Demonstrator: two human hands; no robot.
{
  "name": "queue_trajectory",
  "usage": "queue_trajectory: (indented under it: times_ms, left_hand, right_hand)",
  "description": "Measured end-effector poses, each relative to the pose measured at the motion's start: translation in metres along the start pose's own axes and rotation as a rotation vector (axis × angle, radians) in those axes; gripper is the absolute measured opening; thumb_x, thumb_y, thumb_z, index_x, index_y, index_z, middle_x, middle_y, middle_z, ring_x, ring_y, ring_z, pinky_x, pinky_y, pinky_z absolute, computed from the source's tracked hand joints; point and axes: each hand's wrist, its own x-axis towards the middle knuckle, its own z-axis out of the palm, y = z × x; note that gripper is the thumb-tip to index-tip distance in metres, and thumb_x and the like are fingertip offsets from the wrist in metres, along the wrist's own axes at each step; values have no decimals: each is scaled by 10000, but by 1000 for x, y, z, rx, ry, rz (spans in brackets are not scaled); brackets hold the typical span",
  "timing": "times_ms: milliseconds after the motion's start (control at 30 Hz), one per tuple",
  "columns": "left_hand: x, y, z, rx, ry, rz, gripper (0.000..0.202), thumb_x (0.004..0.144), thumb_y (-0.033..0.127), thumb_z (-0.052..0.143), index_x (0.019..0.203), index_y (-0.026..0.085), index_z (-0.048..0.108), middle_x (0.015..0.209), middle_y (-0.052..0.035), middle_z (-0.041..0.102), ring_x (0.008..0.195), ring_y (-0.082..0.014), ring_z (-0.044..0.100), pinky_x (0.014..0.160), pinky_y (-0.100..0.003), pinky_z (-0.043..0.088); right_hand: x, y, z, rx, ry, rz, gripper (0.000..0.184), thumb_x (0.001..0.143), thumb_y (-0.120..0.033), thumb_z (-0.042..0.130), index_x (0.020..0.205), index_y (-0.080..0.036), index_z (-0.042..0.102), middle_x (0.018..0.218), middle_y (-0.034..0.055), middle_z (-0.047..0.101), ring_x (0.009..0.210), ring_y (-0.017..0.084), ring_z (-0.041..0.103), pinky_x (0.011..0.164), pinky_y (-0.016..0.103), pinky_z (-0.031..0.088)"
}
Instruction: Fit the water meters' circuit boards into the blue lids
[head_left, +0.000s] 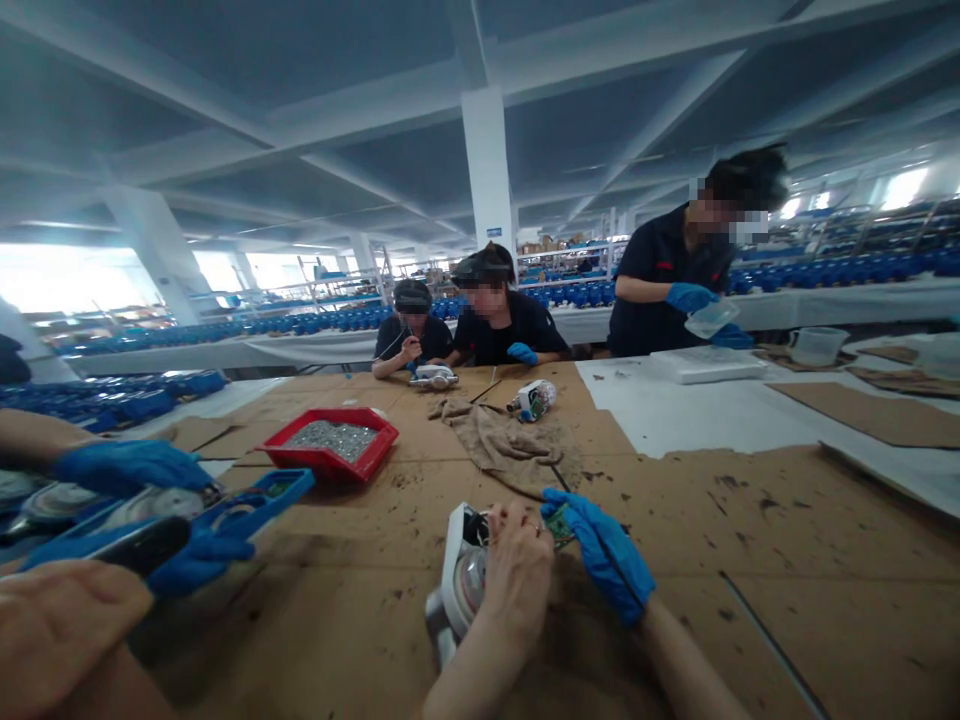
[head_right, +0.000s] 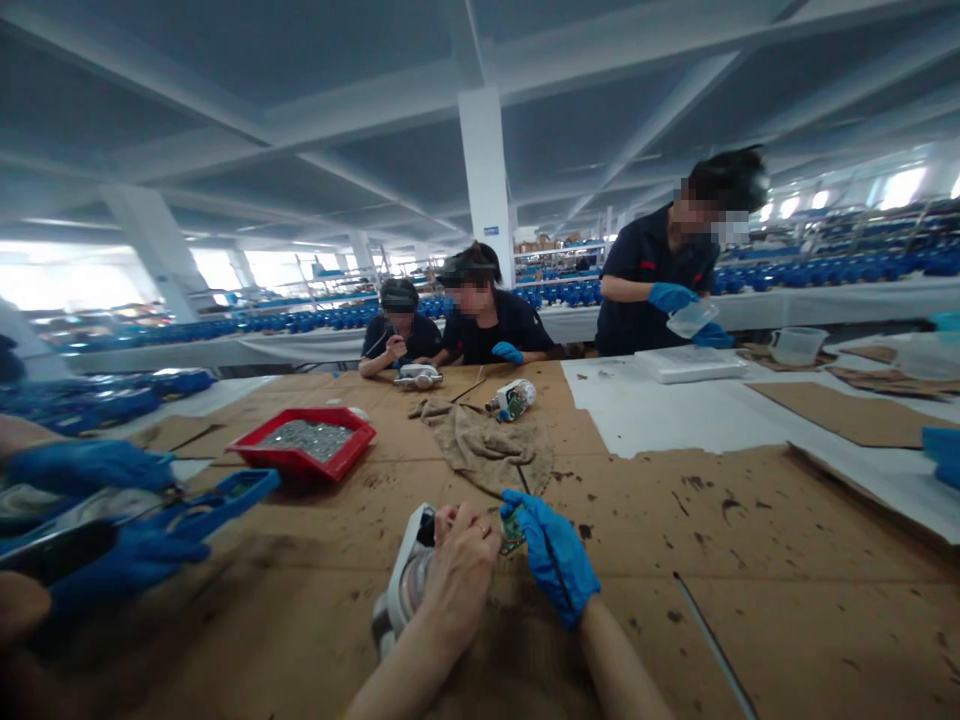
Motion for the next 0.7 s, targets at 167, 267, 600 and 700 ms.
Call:
queue_trajectory:
  times_ms: [167,267,600,700]
  left_hand:
    - [-12,10,-13,49,-109,-210,258,945,90,503,963,204,734,957,-62,723,949,-201,662,827,-305,476]
    - [-20,11,-22,12,-100,-342,286,973,135,483,1040,262,731,1010,-26,729,901,-176,687,720,-270,432]
    - [-18,-28,-55,-411,-55,-246,242,952,200,565,941,269,797,974,-18,749,966,-179,680,870,-276,451]
    - [-16,-44,-49,-511,-54,-224,218,928,237,588,902,258,803,881,-19,752,907,-174,684,851,-268,461]
  right_hand:
    - [-1,2,-6,43,8,45,652,924,-695,438,1290,-230,711,1303,106,708,1298,302,614,1175,524,432]
    - [-3,10,-11,88,106,37,715,908,-758,406,1293,-237,707,1317,117,699,1341,300,576,1216,545,363]
    - [-1,15,-7,208,300,88,779,882,-797,421,1310,-204,689,1197,157,745,1206,343,666,1181,593,387]
    - [0,16,-7,254,333,95,757,897,-779,421,1320,-208,680,1217,149,738,1154,329,693,1147,581,436]
